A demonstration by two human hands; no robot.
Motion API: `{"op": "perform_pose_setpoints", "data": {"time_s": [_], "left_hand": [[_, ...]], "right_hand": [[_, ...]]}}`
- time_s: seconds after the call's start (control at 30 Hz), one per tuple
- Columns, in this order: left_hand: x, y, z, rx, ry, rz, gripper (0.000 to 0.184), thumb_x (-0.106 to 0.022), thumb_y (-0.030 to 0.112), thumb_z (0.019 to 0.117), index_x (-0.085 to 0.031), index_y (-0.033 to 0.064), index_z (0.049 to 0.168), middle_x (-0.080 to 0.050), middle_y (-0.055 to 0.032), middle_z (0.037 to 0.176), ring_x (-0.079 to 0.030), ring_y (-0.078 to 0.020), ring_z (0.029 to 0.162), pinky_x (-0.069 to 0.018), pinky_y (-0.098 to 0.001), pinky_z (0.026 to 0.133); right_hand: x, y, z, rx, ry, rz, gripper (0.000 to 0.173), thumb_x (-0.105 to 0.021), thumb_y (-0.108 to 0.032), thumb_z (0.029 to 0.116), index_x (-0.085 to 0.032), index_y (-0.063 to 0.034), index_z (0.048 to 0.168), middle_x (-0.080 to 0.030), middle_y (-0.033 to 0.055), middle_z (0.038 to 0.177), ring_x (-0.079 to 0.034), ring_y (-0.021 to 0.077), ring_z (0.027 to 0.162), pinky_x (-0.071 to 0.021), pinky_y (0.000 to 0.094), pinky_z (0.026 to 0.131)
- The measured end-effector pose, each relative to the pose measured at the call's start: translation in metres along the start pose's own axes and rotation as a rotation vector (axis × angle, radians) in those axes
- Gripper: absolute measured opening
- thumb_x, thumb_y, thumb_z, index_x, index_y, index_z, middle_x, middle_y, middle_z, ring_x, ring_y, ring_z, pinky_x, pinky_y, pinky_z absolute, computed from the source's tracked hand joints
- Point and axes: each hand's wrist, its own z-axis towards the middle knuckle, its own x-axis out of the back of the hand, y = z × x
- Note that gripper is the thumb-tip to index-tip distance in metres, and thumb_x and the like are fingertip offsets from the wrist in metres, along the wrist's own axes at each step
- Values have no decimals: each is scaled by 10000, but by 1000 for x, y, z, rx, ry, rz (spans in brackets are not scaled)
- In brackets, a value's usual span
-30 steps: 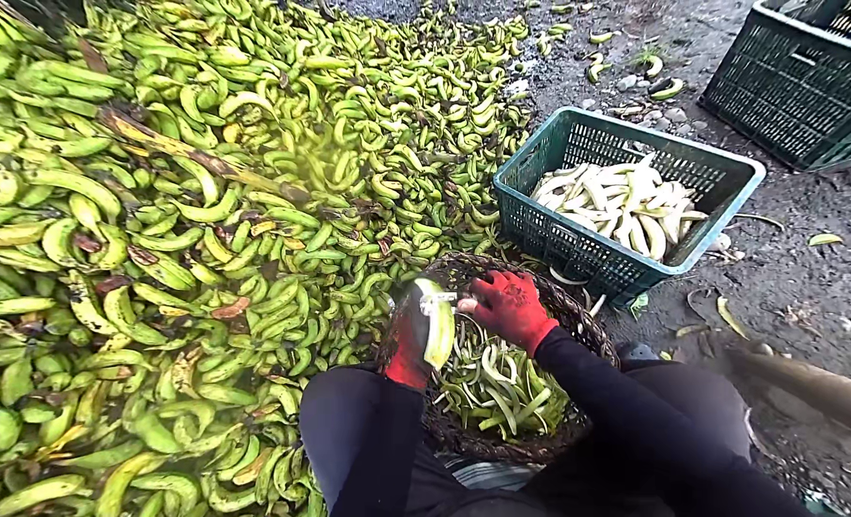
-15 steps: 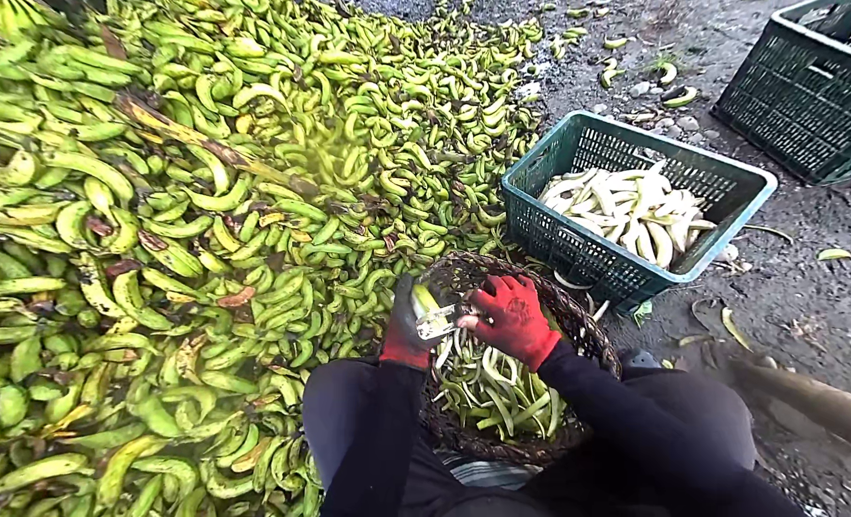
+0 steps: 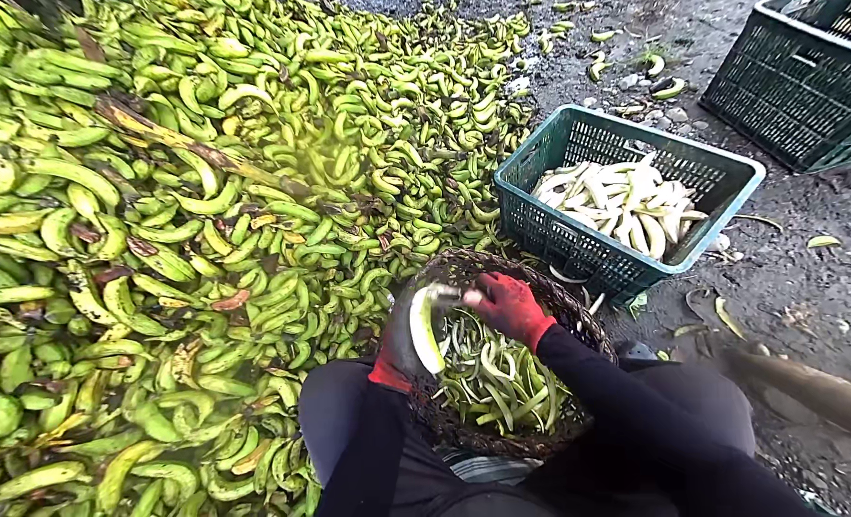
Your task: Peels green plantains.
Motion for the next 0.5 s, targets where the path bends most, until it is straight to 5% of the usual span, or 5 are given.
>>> {"op": "perform_pose_setpoints", "data": {"time_s": [0.03, 0.13, 0.27, 0.43, 0.5], "left_hand": [[2, 5, 2, -13, 0, -50, 573, -240, 492, 1103, -590, 70, 1271, -695, -141, 969, -691, -222, 810, -609, -386, 698], [4, 8, 12, -7, 51, -184, 501, -311, 488, 1092, -601, 100, 1224, -660, -85, 890, -653, -165, 722, -587, -326, 638], [-26, 6, 4, -47, 56, -229, 474, -363, 489, 1078, -574, 141, 1322, -686, -110, 1099, -687, -222, 960, -600, -436, 793], [-51, -9, -21, -7, 70, -208, 410, -352, 361, 1109, -578, 83, 1309, -686, -128, 1064, -689, -209, 912, -607, -391, 779], [-36, -12, -19, 32, 11, -246, 457, -289, 380, 1112, -589, 52, 1222, -680, -150, 946, -680, -221, 786, -606, -394, 699]], "right_hand": [[-3, -6, -7, 146, 8, -51, 562, -541, -634, 947, -727, -140, 1142, -693, 139, 1152, -647, 327, 1101, -473, 592, 1001], [-10, -21, -22, 368, 20, -199, 654, -484, -724, 940, -727, -152, 1144, -693, 169, 1166, -643, 369, 1139, -434, 629, 1031], [-3, -21, -9, 148, -27, -150, 615, -462, -675, 975, -728, -157, 1175, -689, 156, 1192, -635, 340, 1150, -436, 590, 1035], [5, 5, 16, -167, -58, 29, 547, -426, -576, 1048, -666, -163, 1316, -676, 176, 1241, -635, 373, 1161, -457, 655, 971], [4, 13, 16, -246, -29, 88, 548, -412, -580, 1053, -669, -136, 1244, -684, 178, 1181, -646, 377, 1108, -468, 659, 935]]}}
